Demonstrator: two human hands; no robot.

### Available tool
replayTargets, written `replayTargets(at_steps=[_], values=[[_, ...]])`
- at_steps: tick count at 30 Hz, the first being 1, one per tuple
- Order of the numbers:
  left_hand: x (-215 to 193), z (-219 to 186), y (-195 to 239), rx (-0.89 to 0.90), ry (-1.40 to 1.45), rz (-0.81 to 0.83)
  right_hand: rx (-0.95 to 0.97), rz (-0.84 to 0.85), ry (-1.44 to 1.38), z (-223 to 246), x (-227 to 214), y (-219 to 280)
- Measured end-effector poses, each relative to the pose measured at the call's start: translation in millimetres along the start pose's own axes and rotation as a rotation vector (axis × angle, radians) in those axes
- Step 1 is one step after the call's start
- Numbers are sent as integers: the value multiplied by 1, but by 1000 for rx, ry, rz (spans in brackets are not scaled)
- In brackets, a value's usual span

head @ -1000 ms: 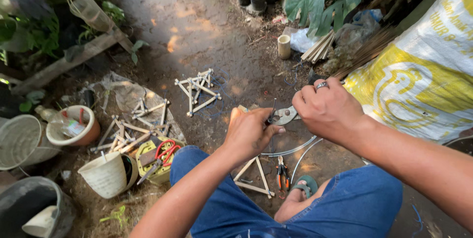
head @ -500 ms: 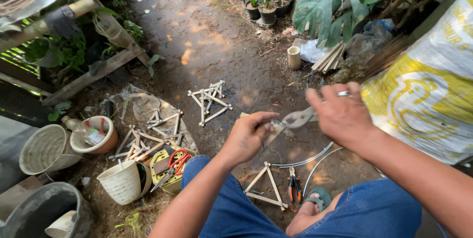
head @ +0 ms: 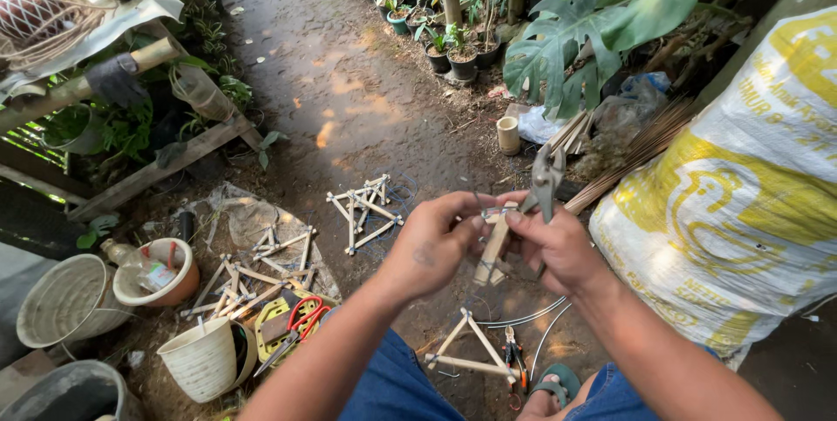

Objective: The person assembles small triangular wooden frames by wrapping and twisting wire around the joints using pliers. They repeatedly pick up frames, secure the wire, and place the finished units on the ground.

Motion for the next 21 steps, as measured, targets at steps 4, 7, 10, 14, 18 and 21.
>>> replayTargets(at_steps=[4,7,10,14,18,21], values=[[-23,-52,-6,94,-459,151,-47,112,125,27,5,-9],[-27,-71,-14,168,-415,192,1,192,141,38,3,-14],[-27,-73,-22,179,-388,218,15,198,34,40,-7,-15],[-26,-68,-29,204,-369,217,-113,78,104,32,-20,-21],[-21,-70,-40,268,-458,113,-233,-70,277,34,-27,-35],[-23,-76,-45,332,-601,-41,-251,-141,177,47,-31,-34]])
Point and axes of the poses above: each hand's wrist, its own y-axis away from the middle knuckle, its own x-axis out of the palm, z = x × y, the point moved 2 cm from there along -y, towards the middle knuckle, and after that the axes turned 9 degrees about -y, right-handed, at the moved point
